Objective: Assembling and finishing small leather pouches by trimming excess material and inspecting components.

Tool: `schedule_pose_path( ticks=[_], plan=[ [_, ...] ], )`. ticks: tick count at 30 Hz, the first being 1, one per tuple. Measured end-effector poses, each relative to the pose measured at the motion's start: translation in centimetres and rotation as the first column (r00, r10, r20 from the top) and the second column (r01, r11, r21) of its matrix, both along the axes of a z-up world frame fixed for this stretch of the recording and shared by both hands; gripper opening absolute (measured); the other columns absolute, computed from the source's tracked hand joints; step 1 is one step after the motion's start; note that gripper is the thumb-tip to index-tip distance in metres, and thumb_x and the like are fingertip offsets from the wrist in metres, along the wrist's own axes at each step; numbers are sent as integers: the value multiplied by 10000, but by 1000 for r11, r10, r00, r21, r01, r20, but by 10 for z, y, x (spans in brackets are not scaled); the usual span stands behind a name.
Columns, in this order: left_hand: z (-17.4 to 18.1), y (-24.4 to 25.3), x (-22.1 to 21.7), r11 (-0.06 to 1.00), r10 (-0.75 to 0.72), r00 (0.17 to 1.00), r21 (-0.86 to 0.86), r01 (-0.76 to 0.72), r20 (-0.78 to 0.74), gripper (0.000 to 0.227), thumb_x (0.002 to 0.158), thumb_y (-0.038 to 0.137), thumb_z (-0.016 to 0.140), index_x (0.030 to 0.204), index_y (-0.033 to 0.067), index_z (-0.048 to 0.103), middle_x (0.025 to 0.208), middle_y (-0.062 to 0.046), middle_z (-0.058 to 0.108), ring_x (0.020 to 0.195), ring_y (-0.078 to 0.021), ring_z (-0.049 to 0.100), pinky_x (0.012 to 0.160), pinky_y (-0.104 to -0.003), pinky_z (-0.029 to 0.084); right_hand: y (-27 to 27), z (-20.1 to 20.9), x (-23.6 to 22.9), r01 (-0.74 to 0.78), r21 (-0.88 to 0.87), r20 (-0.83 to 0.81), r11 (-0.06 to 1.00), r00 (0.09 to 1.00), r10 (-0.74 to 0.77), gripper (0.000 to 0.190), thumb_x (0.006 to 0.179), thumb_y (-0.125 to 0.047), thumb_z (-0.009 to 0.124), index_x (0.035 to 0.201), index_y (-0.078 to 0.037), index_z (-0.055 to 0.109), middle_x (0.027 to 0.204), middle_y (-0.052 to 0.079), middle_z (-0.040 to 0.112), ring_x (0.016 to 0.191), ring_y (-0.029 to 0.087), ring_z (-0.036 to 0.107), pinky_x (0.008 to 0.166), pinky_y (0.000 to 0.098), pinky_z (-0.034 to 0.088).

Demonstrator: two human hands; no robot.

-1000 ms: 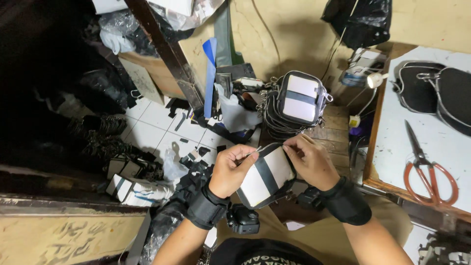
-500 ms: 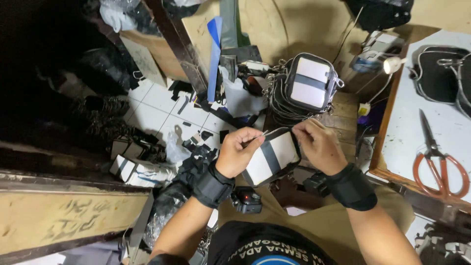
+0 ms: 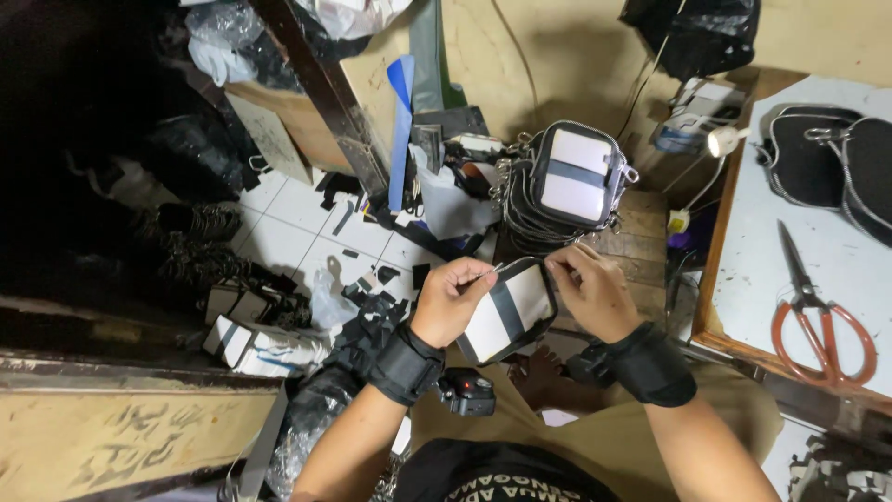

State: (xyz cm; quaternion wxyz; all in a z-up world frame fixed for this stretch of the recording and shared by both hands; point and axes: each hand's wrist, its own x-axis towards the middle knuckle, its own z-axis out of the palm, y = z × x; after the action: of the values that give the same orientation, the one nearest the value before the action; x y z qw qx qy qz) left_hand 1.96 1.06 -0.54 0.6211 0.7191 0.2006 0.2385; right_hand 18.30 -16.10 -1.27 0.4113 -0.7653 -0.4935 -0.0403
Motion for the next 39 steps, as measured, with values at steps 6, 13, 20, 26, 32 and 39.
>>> schedule_pose_path(
  ticks=[6, 13, 20, 26, 32, 39],
  plan=[
    [-10, 8, -3, 999, 31, 1000, -40, -31, -4, 125, 911, 100, 740, 1012, 40, 785, 834, -73, 790, 774, -86, 635, 714, -248, 547, -8, 0, 15, 11, 103, -42, 995, 999, -7, 65, 1023, -142, 633, 977, -120, 673, 898, 83, 700, 886, 315, 720, 716, 376, 582],
    [-3, 3, -1, 998, -1, 1000, -61, 1, 1, 119, 912, 97, 751, 1007, 35, 787, 840, -83, 797, 776, -81, 641, 703, -244, 550, 2, -5, 4, 11, 99, -74, 995, 997, -4, 53, 980, -120, 675, 938, -109, 704, 843, 62, 705, 816, 290, 728, 667, 343, 586],
    [1, 3, -3, 993, 16, 1000, -121, -16, -5, 126, 920, 106, 752, 1026, 44, 781, 854, -51, 781, 769, -74, 643, 706, -221, 548, -1, 4, 5, -21, 158, -119, 987, 992, 40, 78, 1019, -152, 659, 1005, -75, 663, 903, 112, 698, 865, 322, 735, 707, 390, 584],
    [12, -4, -2, 997, 5, 999, -82, -8, -35, 129, 918, 88, 751, 1037, 43, 775, 882, -50, 789, 774, -59, 621, 716, -224, 548, -1, -5, 5, -26, 148, -85, 989, 996, 39, 53, 960, -126, 719, 920, -111, 689, 816, 65, 688, 824, 311, 731, 693, 371, 576],
    [10, -4, -4, 997, 24, 999, -72, -26, -29, 128, 917, 87, 752, 1034, 43, 779, 859, -52, 786, 745, -55, 605, 684, -204, 536, -6, -14, 13, -26, 175, -110, 984, 993, 46, 57, 990, -72, 657, 951, -107, 680, 777, 67, 663, 735, 291, 699, 623, 335, 551],
    [6, -4, -2, 994, 19, 1000, -108, -20, -6, 128, 908, 94, 765, 1018, 33, 782, 850, -68, 790, 747, -70, 634, 680, -207, 544, -2, -6, 5, -45, 176, -112, 983, 992, 66, 20, 936, -86, 705, 952, -96, 711, 814, 104, 713, 792, 323, 735, 649, 371, 569]
  ],
)
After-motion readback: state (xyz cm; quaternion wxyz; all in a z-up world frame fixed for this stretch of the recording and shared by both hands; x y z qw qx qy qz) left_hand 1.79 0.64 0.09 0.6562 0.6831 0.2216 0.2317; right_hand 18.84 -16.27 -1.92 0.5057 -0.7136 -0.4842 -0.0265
